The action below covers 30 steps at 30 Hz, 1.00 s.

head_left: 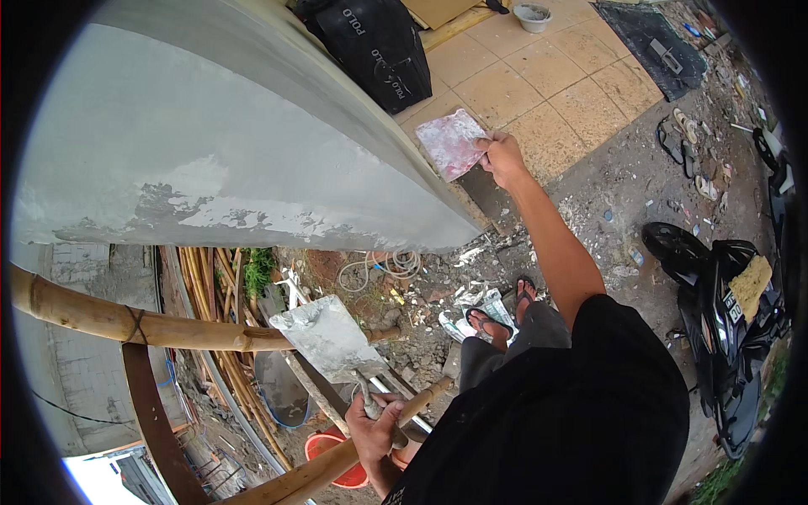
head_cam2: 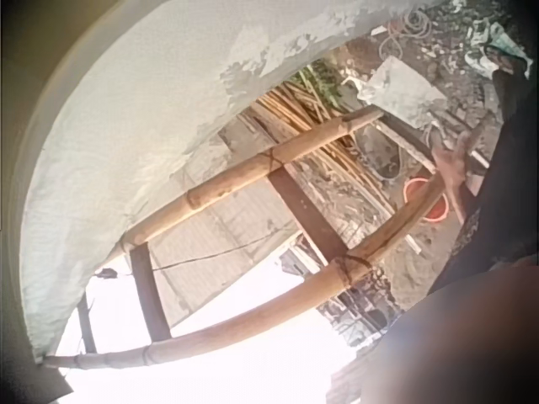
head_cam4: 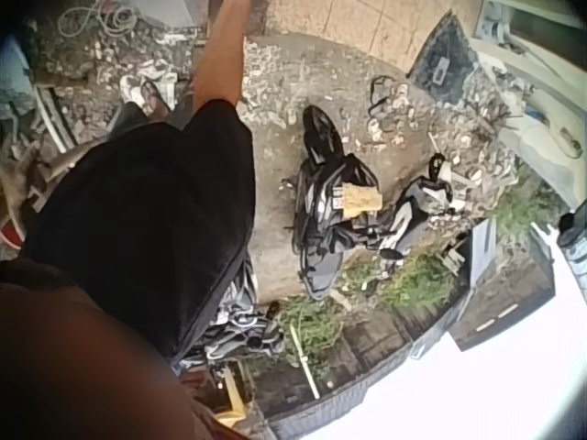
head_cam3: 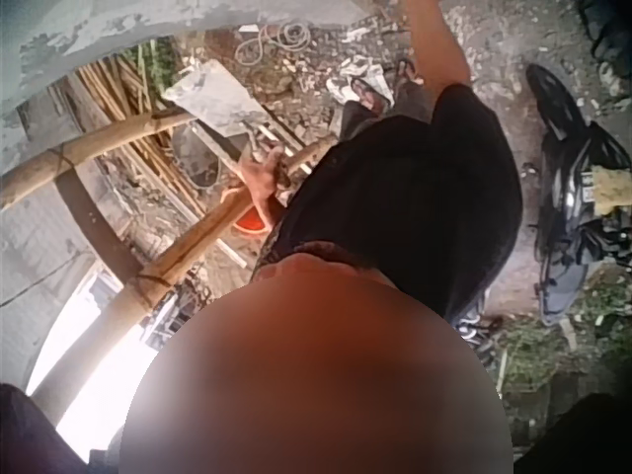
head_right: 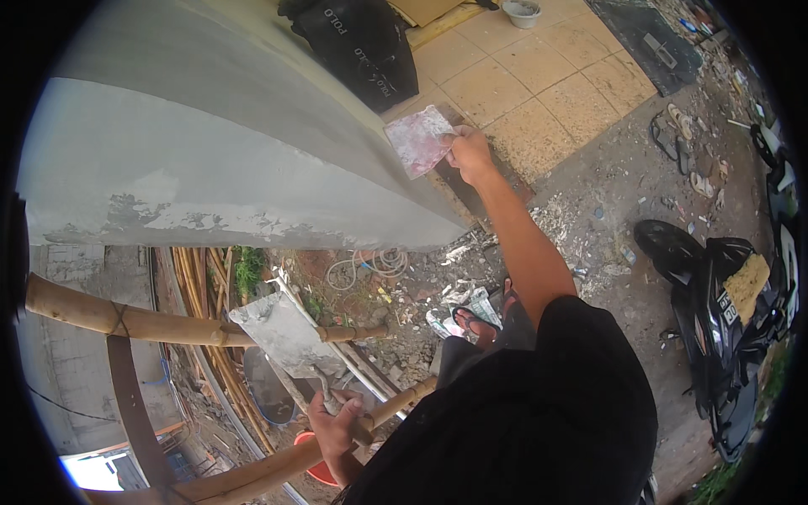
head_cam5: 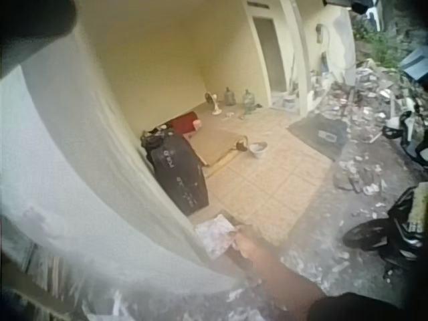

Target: Skimming a concrete pillar with plaster using a trowel and a plastic scraper.

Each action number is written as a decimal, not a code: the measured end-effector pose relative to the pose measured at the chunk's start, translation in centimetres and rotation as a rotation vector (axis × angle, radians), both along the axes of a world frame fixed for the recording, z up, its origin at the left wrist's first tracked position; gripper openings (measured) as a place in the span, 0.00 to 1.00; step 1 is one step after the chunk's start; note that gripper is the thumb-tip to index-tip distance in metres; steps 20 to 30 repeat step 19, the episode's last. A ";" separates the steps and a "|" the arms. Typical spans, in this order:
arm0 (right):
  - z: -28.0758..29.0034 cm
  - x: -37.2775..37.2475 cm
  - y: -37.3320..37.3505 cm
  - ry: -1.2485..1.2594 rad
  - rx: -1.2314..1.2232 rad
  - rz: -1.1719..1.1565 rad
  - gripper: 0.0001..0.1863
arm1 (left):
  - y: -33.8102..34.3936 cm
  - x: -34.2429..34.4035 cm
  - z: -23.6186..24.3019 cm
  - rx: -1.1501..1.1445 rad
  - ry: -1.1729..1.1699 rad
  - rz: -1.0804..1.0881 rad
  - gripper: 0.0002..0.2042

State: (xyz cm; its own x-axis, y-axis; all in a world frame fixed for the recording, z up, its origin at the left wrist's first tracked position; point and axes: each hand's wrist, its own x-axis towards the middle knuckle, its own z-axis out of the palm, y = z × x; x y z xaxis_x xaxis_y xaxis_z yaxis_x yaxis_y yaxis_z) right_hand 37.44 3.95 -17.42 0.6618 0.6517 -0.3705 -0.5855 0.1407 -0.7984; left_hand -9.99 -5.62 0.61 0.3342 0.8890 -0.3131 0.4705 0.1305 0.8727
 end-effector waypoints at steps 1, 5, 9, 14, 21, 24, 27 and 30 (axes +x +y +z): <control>1.2 0.0 -0.7 -0.004 0.055 -0.019 0.03 | -0.1 0.2 0.3 -0.049 0.015 0.036 0.10; 8.0 -4.3 -6.0 0.027 0.128 0.064 0.04 | -0.4 -0.8 -0.6 -0.102 0.052 0.052 0.10; 9.1 -6.3 -8.9 0.034 0.141 0.070 0.04 | 0.1 0.3 -1.2 -0.135 0.019 0.041 0.11; 7.5 -7.2 -8.5 0.070 0.125 0.067 0.05 | 0.4 0.7 -0.8 -0.190 0.072 0.058 0.10; 4.2 -7.0 -7.4 0.090 0.080 0.052 0.07 | 0.4 1.2 -0.6 -0.160 0.073 0.022 0.09; 4.2 -7.0 -7.4 0.090 0.080 0.052 0.07 | 0.4 1.2 -0.6 -0.160 0.073 0.022 0.09; 4.2 -7.0 -7.4 0.090 0.080 0.052 0.07 | 0.4 1.2 -0.6 -0.160 0.073 0.022 0.09; 4.2 -7.0 -7.4 0.090 0.080 0.052 0.07 | 0.4 1.2 -0.6 -0.160 0.073 0.022 0.09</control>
